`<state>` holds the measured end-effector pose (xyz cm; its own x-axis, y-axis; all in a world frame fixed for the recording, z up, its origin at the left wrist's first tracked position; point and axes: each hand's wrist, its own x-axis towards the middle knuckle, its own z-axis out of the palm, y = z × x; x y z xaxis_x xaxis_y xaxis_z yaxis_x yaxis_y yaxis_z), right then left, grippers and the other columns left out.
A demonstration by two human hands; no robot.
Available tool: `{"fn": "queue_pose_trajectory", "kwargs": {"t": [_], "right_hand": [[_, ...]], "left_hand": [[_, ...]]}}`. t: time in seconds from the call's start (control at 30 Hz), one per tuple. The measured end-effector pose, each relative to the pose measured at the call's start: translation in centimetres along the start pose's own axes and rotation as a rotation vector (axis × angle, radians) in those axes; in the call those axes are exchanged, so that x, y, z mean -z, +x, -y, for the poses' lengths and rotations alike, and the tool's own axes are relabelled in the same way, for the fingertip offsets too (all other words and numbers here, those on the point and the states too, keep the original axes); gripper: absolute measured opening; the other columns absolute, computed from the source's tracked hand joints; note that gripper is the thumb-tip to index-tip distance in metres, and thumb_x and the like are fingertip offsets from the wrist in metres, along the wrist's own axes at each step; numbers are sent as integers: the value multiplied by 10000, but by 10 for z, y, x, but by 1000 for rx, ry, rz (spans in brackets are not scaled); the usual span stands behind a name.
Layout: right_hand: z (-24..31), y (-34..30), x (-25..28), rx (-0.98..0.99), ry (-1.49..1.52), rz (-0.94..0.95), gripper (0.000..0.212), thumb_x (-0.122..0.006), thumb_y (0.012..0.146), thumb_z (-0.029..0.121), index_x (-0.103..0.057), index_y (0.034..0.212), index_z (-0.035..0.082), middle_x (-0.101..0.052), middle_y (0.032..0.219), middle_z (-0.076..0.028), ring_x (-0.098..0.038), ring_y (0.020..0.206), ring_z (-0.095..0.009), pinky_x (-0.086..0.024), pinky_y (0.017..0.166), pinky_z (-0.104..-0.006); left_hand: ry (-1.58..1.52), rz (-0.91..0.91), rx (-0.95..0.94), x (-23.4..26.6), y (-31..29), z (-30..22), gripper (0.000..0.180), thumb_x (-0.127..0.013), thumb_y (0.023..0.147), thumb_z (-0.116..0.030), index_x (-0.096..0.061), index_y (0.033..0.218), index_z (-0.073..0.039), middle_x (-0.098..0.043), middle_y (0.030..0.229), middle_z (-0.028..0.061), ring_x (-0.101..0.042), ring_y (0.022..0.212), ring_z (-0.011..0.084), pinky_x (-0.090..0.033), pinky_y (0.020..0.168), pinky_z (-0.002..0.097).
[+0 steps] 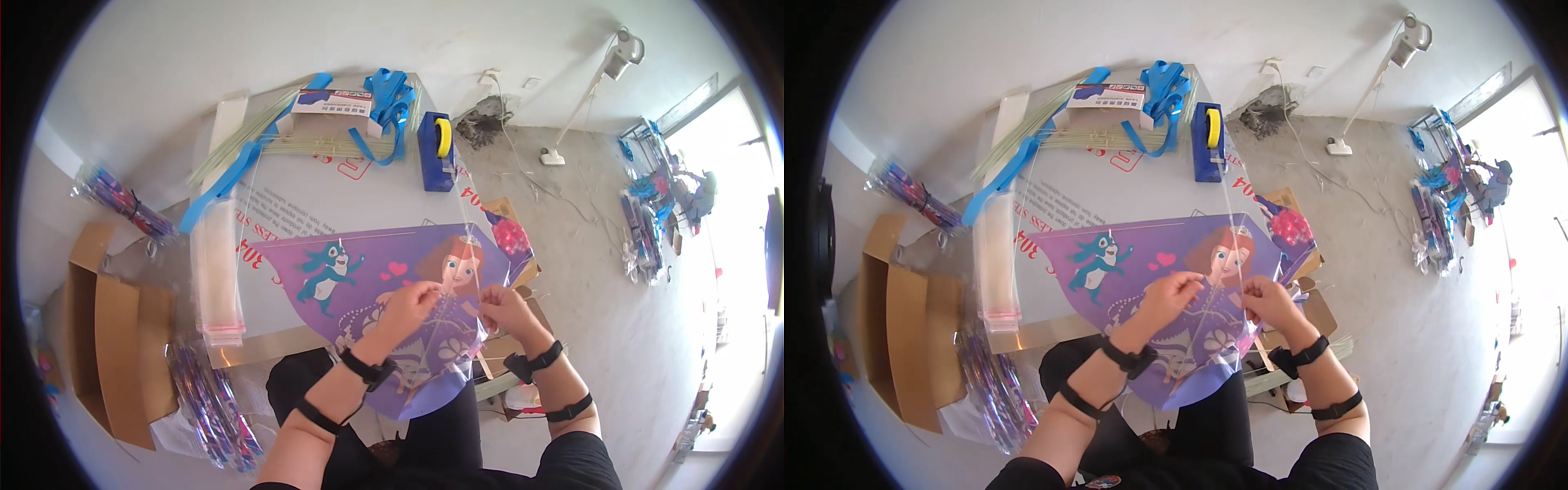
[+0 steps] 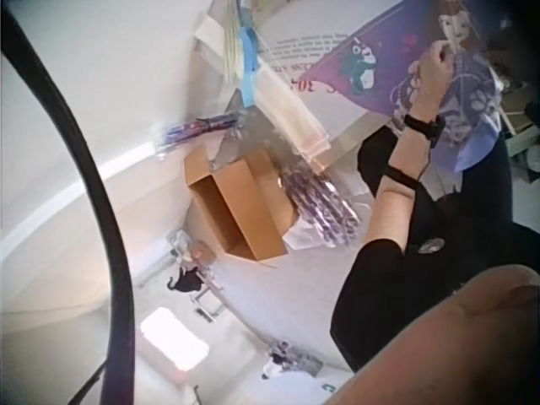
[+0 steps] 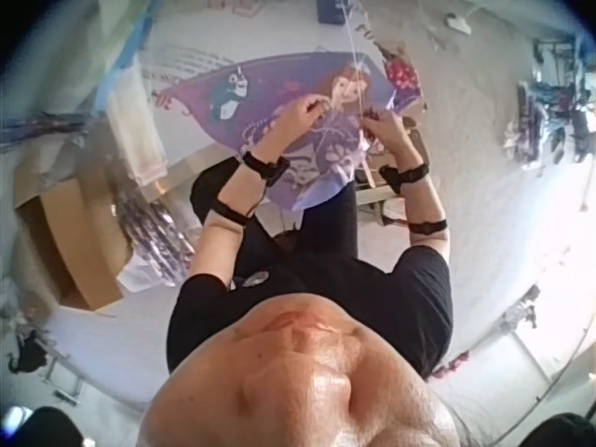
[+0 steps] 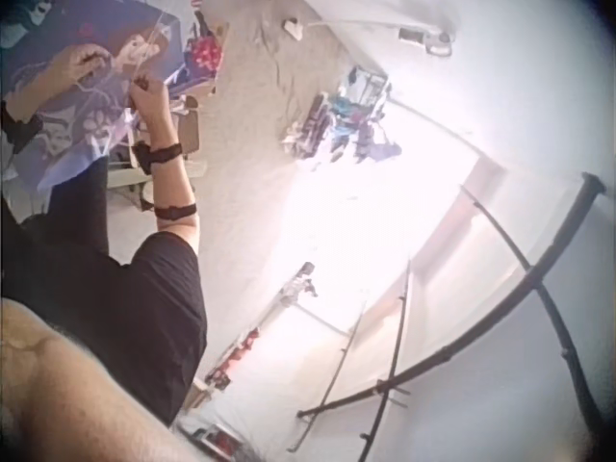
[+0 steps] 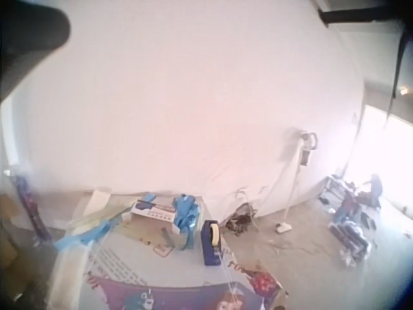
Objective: The person is assembling a plastic kite by attaching the printed sail to the structural frame using adhesive tape.
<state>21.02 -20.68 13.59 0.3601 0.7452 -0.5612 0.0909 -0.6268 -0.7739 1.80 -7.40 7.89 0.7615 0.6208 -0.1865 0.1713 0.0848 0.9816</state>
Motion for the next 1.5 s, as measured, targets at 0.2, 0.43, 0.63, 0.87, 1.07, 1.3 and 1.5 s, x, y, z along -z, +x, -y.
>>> {"fn": "queue_pose_trajectory", "kwargs": {"t": [0.2,0.43,0.63,0.87,1.07,1.3,1.5], "right_hand": [[-12,0,-22,15,120,74,100,-574,863,39,-555,951,-5,-590,664,-39,-571,521,-100,-447,439,-217],[-15,18,-31,18,162,122,96,-563,862,42,-549,951,10,-592,671,-37,-595,548,-109,-463,461,-222],[-9,22,-27,29,180,122,131,-581,891,123,-559,950,7,-600,677,-30,-609,556,-113,-475,469,-229],[38,129,47,235,-138,-222,223,-604,897,241,-652,892,23,-575,622,-1,-527,515,-85,-459,503,-252],[79,237,47,260,-300,-434,336,-632,831,382,-708,973,87,-624,661,-47,-607,577,-169,-491,546,-305],[89,289,28,193,-290,-524,270,-678,803,352,-725,891,100,-620,660,-67,-589,557,-181,-478,535,-322],[91,277,24,90,407,-351,110,-720,789,147,-675,773,48,-540,627,-2,-471,538,-124,-410,499,-279]], "left_hand": [[-141,60,124,-44,18,12,259,-564,946,-262,-624,1050,-32,-661,879,18,-614,771,100,-483,616,238],[-244,-4,79,-50,42,28,272,-623,908,-226,-615,1046,8,-659,872,39,-597,771,95,-482,669,245],[-254,-56,216,-49,45,19,206,-641,882,-181,-640,971,4,-673,813,47,-612,694,100,-472,593,236],[-460,-22,292,-48,45,23,135,-633,893,-154,-639,932,-25,-653,788,25,-595,671,84,-461,581,222],[-481,-17,308,-45,44,27,125,-627,905,-153,-634,937,-33,-650,787,26,-598,697,87,-460,615,218],[-507,-22,278,-45,45,28,124,-634,899,-143,-634,919,-20,-649,786,35,-584,670,91,-458,602,221],[-479,-35,239,-49,45,30,112,-630,893,-105,-631,895,7,-629,717,44,-556,599,87,-438,545,227]]}}
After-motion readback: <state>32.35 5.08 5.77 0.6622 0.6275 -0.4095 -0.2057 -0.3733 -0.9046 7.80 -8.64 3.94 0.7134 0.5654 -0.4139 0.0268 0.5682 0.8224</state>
